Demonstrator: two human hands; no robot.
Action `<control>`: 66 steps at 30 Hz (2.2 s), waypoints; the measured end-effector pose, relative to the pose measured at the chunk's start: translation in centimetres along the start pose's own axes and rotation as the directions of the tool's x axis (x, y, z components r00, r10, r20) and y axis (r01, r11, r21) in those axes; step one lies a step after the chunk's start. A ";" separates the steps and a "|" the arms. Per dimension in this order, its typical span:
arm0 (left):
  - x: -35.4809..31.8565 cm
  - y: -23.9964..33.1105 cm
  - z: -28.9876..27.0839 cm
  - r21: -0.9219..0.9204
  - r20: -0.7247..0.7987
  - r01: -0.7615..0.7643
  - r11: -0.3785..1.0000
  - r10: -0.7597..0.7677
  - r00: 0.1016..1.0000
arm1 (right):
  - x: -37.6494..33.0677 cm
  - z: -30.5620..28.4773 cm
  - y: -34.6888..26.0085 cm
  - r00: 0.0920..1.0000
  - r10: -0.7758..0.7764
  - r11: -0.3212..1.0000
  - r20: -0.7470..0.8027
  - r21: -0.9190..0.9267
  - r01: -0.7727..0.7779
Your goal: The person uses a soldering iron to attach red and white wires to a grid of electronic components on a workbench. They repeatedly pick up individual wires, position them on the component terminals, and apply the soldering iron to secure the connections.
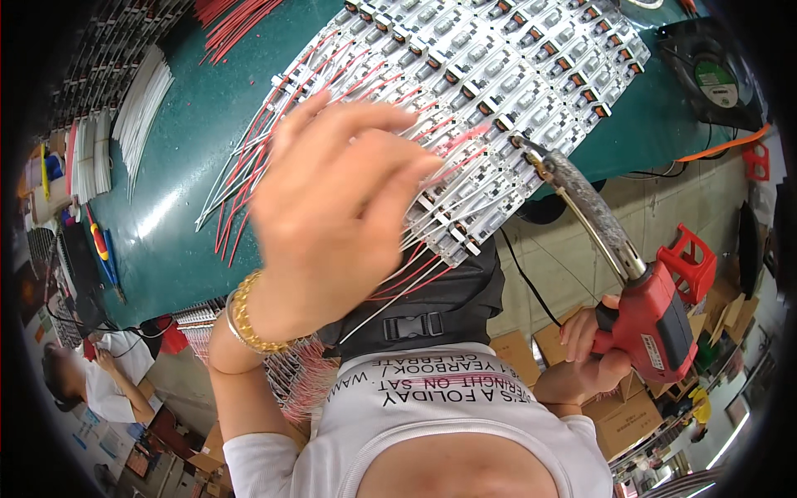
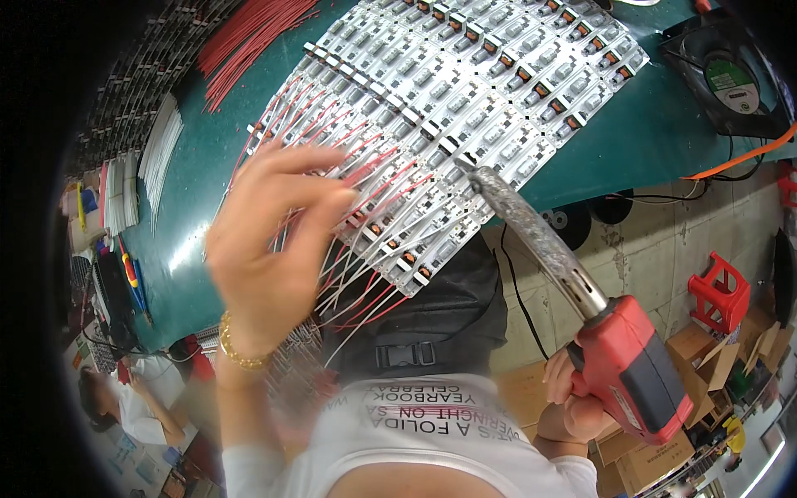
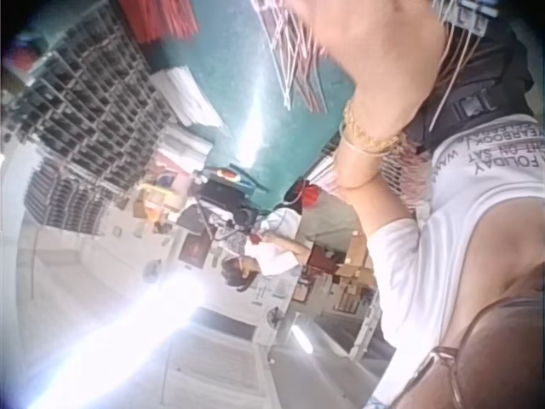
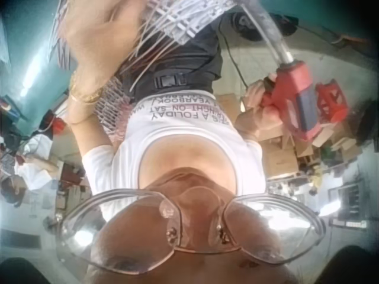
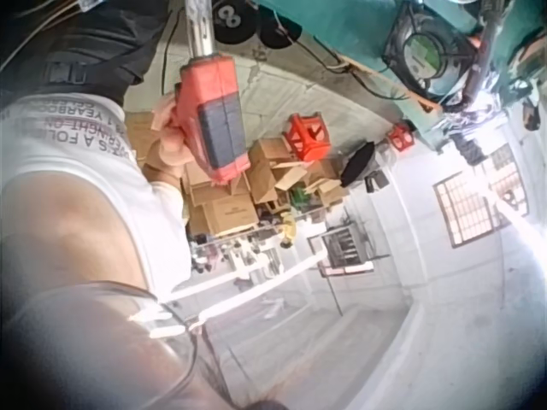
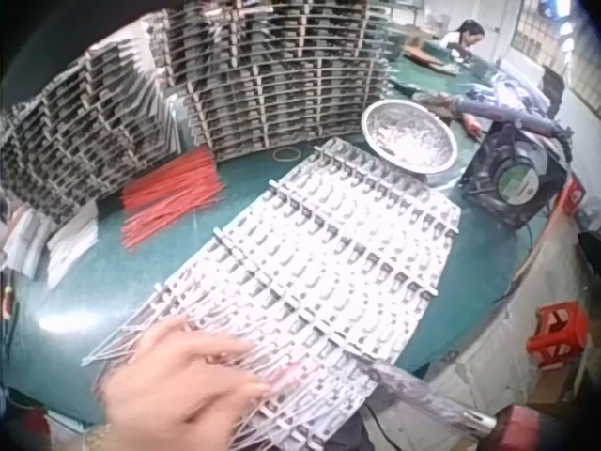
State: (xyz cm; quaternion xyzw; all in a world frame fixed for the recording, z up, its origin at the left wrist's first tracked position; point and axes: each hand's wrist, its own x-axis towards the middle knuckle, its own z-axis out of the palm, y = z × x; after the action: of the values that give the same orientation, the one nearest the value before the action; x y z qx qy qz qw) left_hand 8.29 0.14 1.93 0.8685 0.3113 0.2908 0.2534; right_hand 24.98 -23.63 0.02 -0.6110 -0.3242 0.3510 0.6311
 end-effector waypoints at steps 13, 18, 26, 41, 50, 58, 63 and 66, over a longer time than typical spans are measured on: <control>-1.9 2.4 3.6 0.140 -0.072 0.061 0.988 -0.052 0.996 | -1.3 -2.2 0.8 0.998 -0.011 0.992 0.070 0.126 0.002; -1.8 2.3 3.9 0.143 -0.078 0.033 0.989 -0.022 0.997 | -1.6 -2.7 1.0 0.994 0.008 0.996 0.108 0.085 -0.017; -2.0 2.2 4.4 0.183 -0.099 0.009 0.983 0.009 0.995 | -1.9 -0.7 0.2 0.991 0.072 0.996 -0.117 -0.038 -0.077; -2.1 2.0 4.3 0.193 -0.125 -0.012 0.981 0.037 0.991 | -2.9 -4.9 1.7 0.996 0.023 0.978 0.089 -0.208 -0.004; -2.1 1.9 4.6 0.191 -0.130 -0.030 0.981 0.056 0.990 | -0.8 -0.4 -0.9 0.995 0.094 0.994 -0.019 -0.062 -0.095; -2.1 2.6 4.1 0.053 -0.150 0.035 0.998 -0.027 0.988 | -2.0 -1.8 0.0 0.998 0.049 0.999 -0.034 0.013 -0.048; -2.4 2.6 4.8 0.108 -0.112 -0.007 0.994 0.019 0.993 | -2.7 -2.2 -0.2 0.993 0.098 0.995 -0.060 -0.021 -0.100; -2.4 2.5 4.7 0.108 -0.109 -0.008 0.994 0.020 0.994 | -3.2 -2.9 0.4 0.995 0.062 0.995 -0.081 -0.068 -0.068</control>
State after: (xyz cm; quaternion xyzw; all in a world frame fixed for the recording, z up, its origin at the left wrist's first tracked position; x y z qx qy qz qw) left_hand 10.87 -4.37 -0.67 0.8658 0.3338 0.3228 0.1865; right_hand 25.64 -27.89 -0.46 -0.6567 -0.2911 0.3351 0.6097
